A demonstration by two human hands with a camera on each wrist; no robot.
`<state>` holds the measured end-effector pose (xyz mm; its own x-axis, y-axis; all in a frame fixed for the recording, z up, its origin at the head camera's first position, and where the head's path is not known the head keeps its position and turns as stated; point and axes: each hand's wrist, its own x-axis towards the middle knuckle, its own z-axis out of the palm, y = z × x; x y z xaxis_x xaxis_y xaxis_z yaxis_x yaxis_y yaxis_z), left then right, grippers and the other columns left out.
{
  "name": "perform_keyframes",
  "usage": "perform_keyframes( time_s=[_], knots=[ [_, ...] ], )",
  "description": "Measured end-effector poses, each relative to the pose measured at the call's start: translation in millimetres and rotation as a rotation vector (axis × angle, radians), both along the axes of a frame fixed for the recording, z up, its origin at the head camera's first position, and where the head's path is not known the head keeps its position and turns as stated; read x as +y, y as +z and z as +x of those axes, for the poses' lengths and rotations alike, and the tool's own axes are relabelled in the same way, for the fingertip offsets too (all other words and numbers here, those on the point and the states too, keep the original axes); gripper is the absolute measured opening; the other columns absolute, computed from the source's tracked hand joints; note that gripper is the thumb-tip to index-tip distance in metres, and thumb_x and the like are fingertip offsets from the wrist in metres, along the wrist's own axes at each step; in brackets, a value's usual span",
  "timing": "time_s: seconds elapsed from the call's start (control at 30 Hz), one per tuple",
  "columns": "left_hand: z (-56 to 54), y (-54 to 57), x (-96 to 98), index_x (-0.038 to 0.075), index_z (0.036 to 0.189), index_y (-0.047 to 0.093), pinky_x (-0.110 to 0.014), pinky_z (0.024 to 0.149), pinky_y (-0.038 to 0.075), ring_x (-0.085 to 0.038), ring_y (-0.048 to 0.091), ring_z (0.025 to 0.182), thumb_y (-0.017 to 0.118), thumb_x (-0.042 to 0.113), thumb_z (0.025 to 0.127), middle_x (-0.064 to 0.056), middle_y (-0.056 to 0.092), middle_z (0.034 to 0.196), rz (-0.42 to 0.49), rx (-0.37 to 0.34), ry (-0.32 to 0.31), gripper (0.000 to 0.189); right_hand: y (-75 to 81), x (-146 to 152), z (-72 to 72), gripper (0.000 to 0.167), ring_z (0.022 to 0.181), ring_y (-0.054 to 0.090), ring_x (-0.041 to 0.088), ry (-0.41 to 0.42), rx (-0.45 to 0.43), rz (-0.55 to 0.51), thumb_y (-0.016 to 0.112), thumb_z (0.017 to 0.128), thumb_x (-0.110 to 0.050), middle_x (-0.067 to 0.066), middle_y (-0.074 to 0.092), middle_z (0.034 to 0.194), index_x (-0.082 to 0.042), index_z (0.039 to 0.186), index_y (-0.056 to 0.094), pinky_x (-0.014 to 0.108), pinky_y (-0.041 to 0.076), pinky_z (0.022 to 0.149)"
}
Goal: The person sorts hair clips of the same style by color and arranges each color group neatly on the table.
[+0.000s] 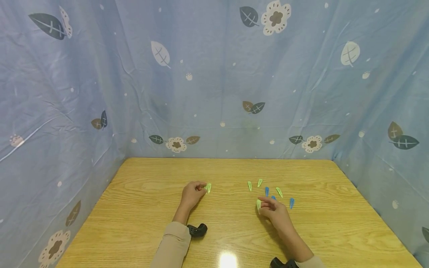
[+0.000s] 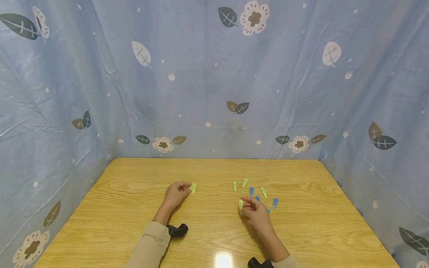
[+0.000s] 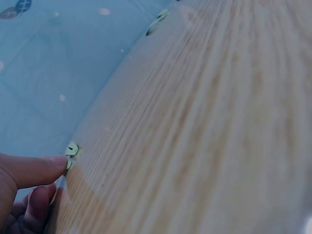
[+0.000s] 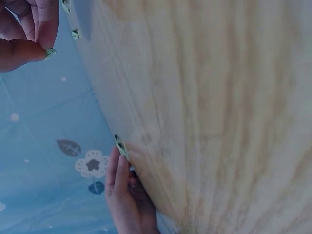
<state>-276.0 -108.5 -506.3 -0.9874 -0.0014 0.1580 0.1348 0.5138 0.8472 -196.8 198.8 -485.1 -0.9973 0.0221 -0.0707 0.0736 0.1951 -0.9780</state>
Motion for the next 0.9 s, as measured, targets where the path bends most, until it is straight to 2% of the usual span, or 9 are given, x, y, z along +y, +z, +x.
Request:
perform_keyframes(
  time_s=[0.2,0.33,0.5,0.9],
  knots=[
    [0.1,-1.5,0.1,0.005,0.105,0.073,-0.031,0.067,0.042,-0.017,0.047,0.074,0.073,0.010,0.084,-0.003,0.055,0.082,0.002,-0.005,0.002,0.021,2.1,-8,-3.9,0.044,0.091,0.054,0.019,0.047,-0.010,-0.045,0.065,0.085,0.000,0.013,0.056,0.105,0.002,0.127,0.056,0.020,0.048,0.073],
    [-0.1,-1.0,0.3,0.005,0.105,0.073,-0.031,0.067,0.042,-0.017,0.047,0.074,0.073,0.010,0.085,-0.003,0.055,0.082,0.008,-0.011,0.001,0.021,0.3,-17,-11.5,0.042,0.085,0.054,0.017,0.029,-0.014,-0.051,0.067,0.083,0.001,0.011,0.057,0.100,0.003,0.124,0.059,0.020,0.046,0.065],
    [-1.0,-1.6,-0.4,0.005,0.105,0.073,-0.030,0.066,0.041,-0.017,0.046,0.074,0.073,0.010,0.084,-0.003,0.054,0.081,0.007,-0.014,0.000,0.021,-3.6,-31,-21.9,0.042,0.080,0.055,0.014,0.029,0.003,-0.077,0.067,0.082,0.003,0.010,0.059,0.096,0.005,0.122,0.060,0.021,0.047,0.062],
    [-2.2,-2.3,-0.7,0.005,0.105,0.073,-0.030,0.066,0.042,-0.016,0.047,0.074,0.072,0.010,0.085,-0.003,0.055,0.082,0.007,-0.017,-0.001,0.021,-7.8,-65,-41.5,0.037,0.081,0.056,0.015,0.036,0.017,-0.157,0.065,0.082,0.006,0.008,0.060,0.091,0.009,0.119,0.061,0.022,0.051,0.068]
  ],
)
